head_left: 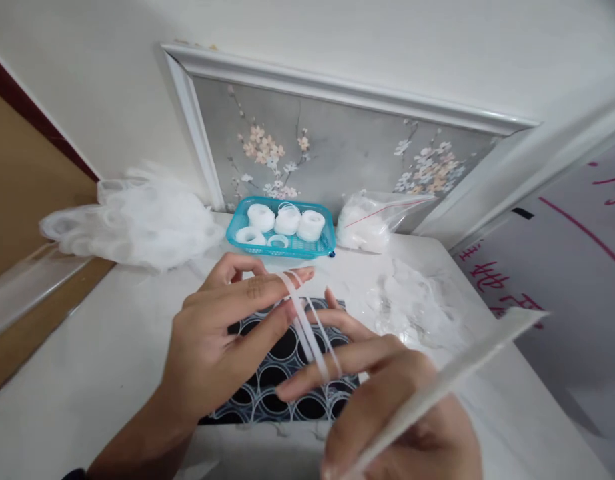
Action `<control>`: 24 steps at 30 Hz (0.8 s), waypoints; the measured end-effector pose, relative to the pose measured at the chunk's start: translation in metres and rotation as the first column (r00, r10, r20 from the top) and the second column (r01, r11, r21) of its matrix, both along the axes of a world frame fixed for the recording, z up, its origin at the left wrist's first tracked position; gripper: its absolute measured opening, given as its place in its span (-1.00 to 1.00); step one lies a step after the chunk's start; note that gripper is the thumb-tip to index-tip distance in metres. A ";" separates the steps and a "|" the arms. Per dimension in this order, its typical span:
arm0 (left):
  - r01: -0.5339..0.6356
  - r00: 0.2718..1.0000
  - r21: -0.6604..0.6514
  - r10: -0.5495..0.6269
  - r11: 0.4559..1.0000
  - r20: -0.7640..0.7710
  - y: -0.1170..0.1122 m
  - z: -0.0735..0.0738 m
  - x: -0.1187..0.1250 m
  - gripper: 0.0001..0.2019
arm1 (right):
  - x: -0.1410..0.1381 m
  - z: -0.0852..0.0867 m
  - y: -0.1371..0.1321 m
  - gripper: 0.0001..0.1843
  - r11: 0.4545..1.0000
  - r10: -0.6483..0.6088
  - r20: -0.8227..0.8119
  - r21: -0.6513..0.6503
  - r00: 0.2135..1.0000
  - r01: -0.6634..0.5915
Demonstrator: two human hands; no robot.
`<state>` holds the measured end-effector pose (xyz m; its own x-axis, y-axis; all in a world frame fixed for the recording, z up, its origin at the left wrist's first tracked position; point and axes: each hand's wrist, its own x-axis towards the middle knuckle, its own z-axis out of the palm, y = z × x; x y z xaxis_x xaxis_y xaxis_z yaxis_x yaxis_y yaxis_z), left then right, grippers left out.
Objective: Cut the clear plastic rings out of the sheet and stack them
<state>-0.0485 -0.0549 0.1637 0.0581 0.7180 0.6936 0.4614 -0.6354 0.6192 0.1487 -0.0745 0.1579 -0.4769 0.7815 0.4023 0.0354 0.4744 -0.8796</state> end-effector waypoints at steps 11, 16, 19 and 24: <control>0.070 0.962 -0.407 0.046 0.911 0.268 0.048 -0.024 -0.042 -0.44 | -0.006 -0.012 0.046 -0.86 0.992 0.089 -0.188 -0.075 0.978 -0.104; -0.373 0.928 -0.433 0.324 0.821 -0.185 0.115 -0.043 -0.083 -0.37 | 0.023 -0.004 0.037 -0.82 0.997 -0.074 -0.214 0.013 0.974 0.079; -0.513 0.811 -0.485 0.213 0.708 -0.545 0.162 -0.057 -0.095 -0.36 | 0.033 0.001 0.034 -0.81 0.985 -0.134 -0.195 0.081 0.972 0.152; -0.568 0.710 -0.482 0.101 0.667 -0.697 0.210 -0.062 -0.101 -0.39 | 0.040 0.002 0.031 -0.83 0.978 -0.157 -0.196 0.107 0.968 0.180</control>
<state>-0.1493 0.1555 0.1021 -0.0784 0.9967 -0.0185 0.9461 0.0803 0.3138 0.1882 -0.0439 0.1598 -0.2502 0.7832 0.5692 -0.0344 0.5803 -0.8137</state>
